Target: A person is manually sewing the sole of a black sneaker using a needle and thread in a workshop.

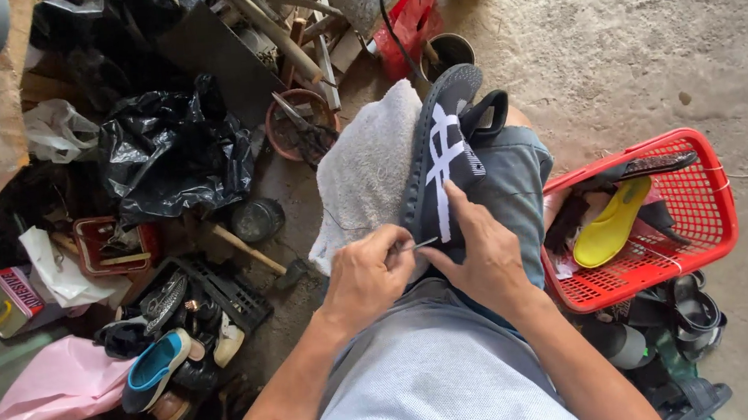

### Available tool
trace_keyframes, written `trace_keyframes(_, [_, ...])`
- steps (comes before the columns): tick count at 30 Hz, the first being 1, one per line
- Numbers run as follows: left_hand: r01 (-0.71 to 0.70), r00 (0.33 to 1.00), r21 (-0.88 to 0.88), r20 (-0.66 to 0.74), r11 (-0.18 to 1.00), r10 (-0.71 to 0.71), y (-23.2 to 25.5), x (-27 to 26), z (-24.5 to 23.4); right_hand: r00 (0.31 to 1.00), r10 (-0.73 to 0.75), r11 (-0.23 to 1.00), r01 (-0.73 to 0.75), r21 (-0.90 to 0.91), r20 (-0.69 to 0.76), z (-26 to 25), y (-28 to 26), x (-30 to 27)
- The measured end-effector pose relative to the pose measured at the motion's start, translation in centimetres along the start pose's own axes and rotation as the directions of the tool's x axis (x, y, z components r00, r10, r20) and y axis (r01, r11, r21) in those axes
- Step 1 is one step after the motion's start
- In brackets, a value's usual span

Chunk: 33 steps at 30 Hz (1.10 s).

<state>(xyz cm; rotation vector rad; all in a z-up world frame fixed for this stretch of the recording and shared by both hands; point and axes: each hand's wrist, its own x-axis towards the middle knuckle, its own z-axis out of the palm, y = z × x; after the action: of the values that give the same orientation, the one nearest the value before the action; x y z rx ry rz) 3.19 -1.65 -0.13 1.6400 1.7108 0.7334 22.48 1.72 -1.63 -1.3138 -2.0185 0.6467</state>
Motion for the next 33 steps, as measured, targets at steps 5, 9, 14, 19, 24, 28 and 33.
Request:
trace_keyframes(5, [0.321, 0.928, -0.552, 0.344, 0.770, -0.141, -0.3, -1.7, -1.1, 0.997, -0.071, 0.997, 0.072, -0.038, 0.026, 1.3, 0.4, 0.1])
trace_keyframes(9, [0.047, 0.991, -0.195, -0.117, 0.980, -0.071, 0.8, -3.8, -1.4, 0.996, -0.086, 0.992, 0.088, -0.093, 0.024, 1.9, 0.6, 0.3])
trace_keyframes(14, [-0.193, 0.974, -0.296, -0.171, 0.935, 0.147, 2.7, -4.8, -2.7, 0.971, 0.087, 0.976, -0.037, -0.217, 0.225, 1.9, 0.6, -0.5])
trace_keyframes(19, [-0.041, 0.998, -0.362, -0.065, 0.931, 0.018, 2.0, -3.8, -5.4, 0.947, 0.184, 0.967, -0.127, -0.219, 0.264, -1.6, 0.9, -0.5])
trace_keyframes(24, [0.086, 0.993, -0.349, -0.051, 0.933, -0.110, 2.1, -2.9, -6.4, 0.969, 0.091, 0.962, -0.027, -0.271, 0.228, -6.9, 2.4, -1.1])
trace_keyframes(28, [0.083, 0.993, -0.419, -0.040, 0.904, -0.110, 2.8, -1.7, -6.1, 0.964, 0.059, 0.972, 0.004, -0.234, 0.261, -6.8, 3.7, -1.9])
trace_keyframes(33, [-0.087, 0.967, -0.424, 0.181, 0.902, 0.178, 2.9, -1.2, -4.3, 0.998, -0.051, 0.737, 0.065, -0.673, 0.040, -7.2, 13.3, -4.3])
